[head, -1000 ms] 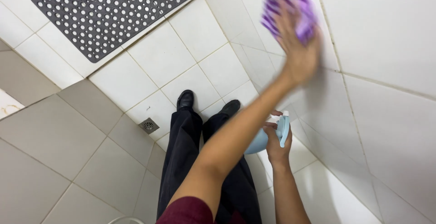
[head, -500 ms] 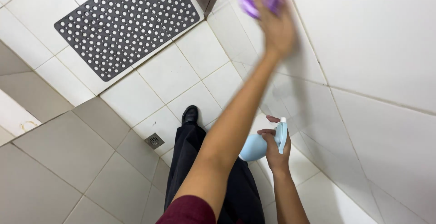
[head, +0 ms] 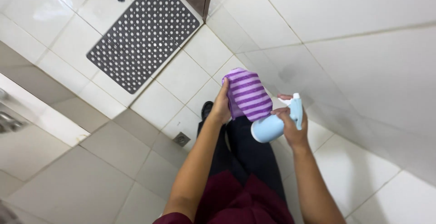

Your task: Cleaning bathroom tiled walls using a spray cleaning solution and a microfibre cloth.

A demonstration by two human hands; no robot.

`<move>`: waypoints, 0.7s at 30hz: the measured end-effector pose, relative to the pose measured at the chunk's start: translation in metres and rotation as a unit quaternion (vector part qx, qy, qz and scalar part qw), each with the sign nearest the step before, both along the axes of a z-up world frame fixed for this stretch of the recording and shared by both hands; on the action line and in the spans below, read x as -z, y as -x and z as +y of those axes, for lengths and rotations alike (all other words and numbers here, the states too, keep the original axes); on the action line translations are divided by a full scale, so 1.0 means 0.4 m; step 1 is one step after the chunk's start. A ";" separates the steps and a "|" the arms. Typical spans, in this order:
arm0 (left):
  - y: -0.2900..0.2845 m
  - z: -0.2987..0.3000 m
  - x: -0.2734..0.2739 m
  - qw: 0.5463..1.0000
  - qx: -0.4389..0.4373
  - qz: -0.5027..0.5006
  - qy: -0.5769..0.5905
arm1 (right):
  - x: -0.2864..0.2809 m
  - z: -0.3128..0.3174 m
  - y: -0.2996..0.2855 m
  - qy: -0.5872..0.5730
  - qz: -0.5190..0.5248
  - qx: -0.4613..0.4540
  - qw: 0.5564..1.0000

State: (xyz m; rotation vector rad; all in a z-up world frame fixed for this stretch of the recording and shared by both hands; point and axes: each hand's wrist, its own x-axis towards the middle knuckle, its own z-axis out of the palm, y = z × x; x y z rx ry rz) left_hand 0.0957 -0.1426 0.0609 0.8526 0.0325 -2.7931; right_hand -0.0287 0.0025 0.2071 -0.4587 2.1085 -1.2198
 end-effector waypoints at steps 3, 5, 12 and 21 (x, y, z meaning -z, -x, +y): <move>-0.051 0.009 -0.024 0.997 0.039 -0.032 0.053 | -0.056 -0.009 -0.039 0.004 -0.011 0.017 1.000; -0.066 0.035 0.034 0.986 0.040 -0.070 0.145 | -0.065 0.016 -0.065 -0.008 -0.023 0.076 0.997; -0.094 0.086 0.040 0.972 0.142 -0.128 0.136 | 0.015 0.232 -0.041 0.049 0.000 0.408 0.912; 0.003 0.262 0.017 0.930 0.317 -0.095 0.158 | -0.018 0.416 -0.016 -0.011 0.143 0.428 0.892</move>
